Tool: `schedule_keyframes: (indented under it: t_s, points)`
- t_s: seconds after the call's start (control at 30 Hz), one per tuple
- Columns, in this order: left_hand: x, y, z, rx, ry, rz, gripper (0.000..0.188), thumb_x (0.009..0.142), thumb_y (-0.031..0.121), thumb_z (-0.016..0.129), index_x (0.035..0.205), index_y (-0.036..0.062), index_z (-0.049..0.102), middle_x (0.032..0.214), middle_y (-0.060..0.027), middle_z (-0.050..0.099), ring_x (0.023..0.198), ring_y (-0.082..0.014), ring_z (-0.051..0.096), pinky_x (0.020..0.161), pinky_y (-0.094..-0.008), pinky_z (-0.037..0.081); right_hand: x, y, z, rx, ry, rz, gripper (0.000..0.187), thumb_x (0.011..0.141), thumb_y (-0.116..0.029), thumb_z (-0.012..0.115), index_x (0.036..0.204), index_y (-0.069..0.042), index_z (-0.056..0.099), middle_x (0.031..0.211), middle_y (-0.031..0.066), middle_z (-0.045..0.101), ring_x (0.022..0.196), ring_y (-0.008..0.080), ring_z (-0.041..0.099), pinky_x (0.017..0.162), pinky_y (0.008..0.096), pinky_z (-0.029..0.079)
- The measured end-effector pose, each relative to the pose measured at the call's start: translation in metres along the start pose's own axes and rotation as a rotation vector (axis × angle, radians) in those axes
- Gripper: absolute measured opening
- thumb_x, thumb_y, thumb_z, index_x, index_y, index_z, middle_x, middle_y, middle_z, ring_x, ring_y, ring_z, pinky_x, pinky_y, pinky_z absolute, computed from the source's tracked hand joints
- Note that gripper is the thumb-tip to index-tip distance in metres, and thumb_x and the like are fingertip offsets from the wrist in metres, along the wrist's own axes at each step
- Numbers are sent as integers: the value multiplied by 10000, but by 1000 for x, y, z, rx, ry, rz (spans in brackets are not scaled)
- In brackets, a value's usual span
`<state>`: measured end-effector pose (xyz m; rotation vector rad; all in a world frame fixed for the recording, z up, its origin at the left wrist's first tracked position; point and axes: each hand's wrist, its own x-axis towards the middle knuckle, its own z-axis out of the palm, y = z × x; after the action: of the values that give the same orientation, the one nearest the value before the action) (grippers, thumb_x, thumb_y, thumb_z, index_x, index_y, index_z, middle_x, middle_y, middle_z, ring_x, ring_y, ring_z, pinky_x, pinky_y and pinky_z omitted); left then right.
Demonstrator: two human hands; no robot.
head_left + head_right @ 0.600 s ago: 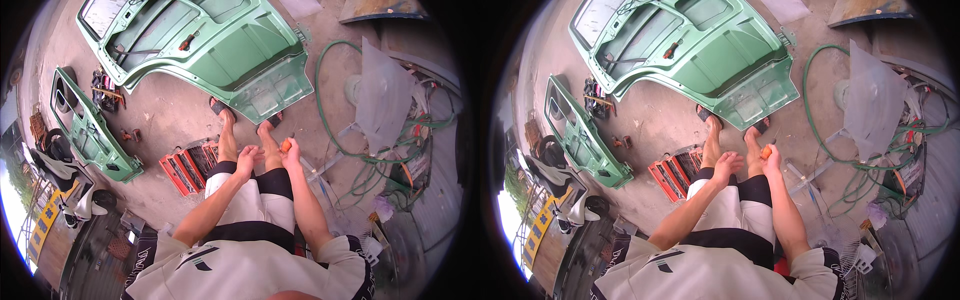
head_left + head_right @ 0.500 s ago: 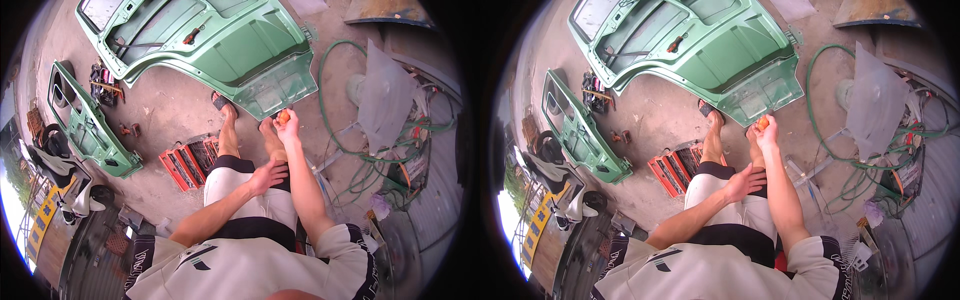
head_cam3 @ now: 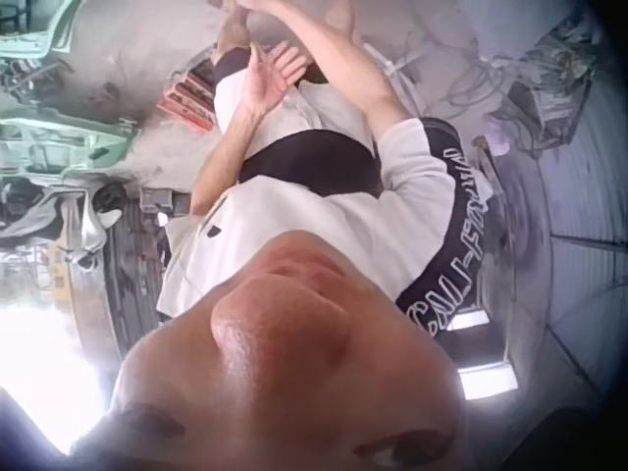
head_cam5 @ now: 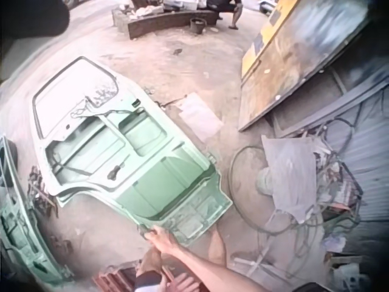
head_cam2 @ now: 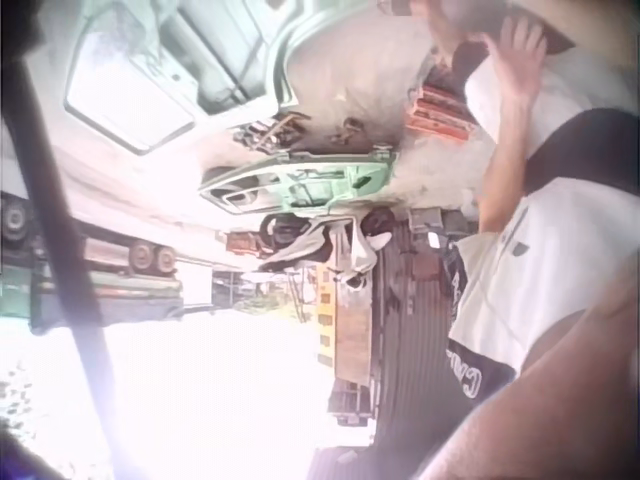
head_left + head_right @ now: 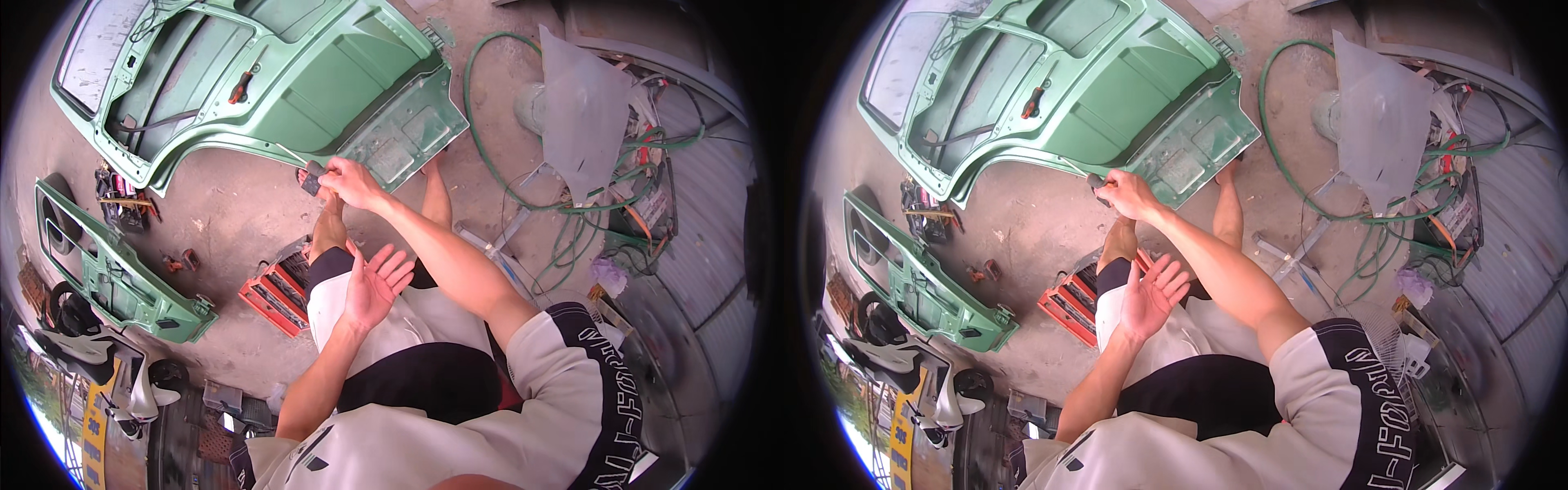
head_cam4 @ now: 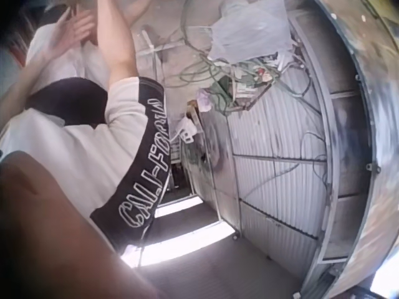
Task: The person uses a screwdriver to remove screws from a green car door panel, rotating the tool by hand while sitting on the floor.
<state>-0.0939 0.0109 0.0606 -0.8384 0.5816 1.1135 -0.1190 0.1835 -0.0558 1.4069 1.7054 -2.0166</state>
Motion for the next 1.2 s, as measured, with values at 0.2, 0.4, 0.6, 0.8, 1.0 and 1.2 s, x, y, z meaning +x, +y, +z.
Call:
schedule_keyframes:
  t_s: [0.2,0.4,0.6,0.8,1.0,1.2]
  points:
    - [43,-111,64,-22,-182,-290,857,988,711,241,1520,45,333,1502,-152,480,1344,-302,509,1110,-445,416,-1,61,-76,-151,26,77,317,846,-308,663,906,3,671,744,101,691,705,211,668,654,356,499]
    - [91,-162,60,-101,-243,-339,959,924,797,179,1507,54,345,1517,-142,460,1356,-300,486,1119,-473,403,-5,113,-149,-154,148,203,405,845,-336,619,1051,11,660,917,204,716,891,344,696,796,427,515]
    - [128,-132,61,301,-237,-554,674,1030,511,489,1502,43,372,1572,-121,358,1375,-301,463,1104,-454,400,-18,199,-200,-248,141,256,245,820,-219,643,924,2,630,775,96,672,703,217,654,668,362,507]
    - [202,-29,-25,563,564,159,463,1061,364,456,1367,19,494,1281,-150,645,1158,-261,626,986,-393,449,-27,180,-182,409,132,391,192,891,-201,642,954,-29,587,767,49,636,617,122,583,543,303,471]
    - [251,49,-55,639,503,198,466,1075,366,414,1356,4,501,1253,-162,657,1082,-258,654,933,-395,489,-4,176,-130,273,303,376,362,954,-330,616,1095,3,595,870,137,708,847,269,691,770,392,507]
    - [324,110,-104,473,352,510,333,1071,265,460,1278,20,550,1141,-134,684,1008,-257,667,896,-378,512,2,222,-88,-111,121,302,333,970,-315,605,1148,-34,623,843,154,674,772,306,646,712,427,491]
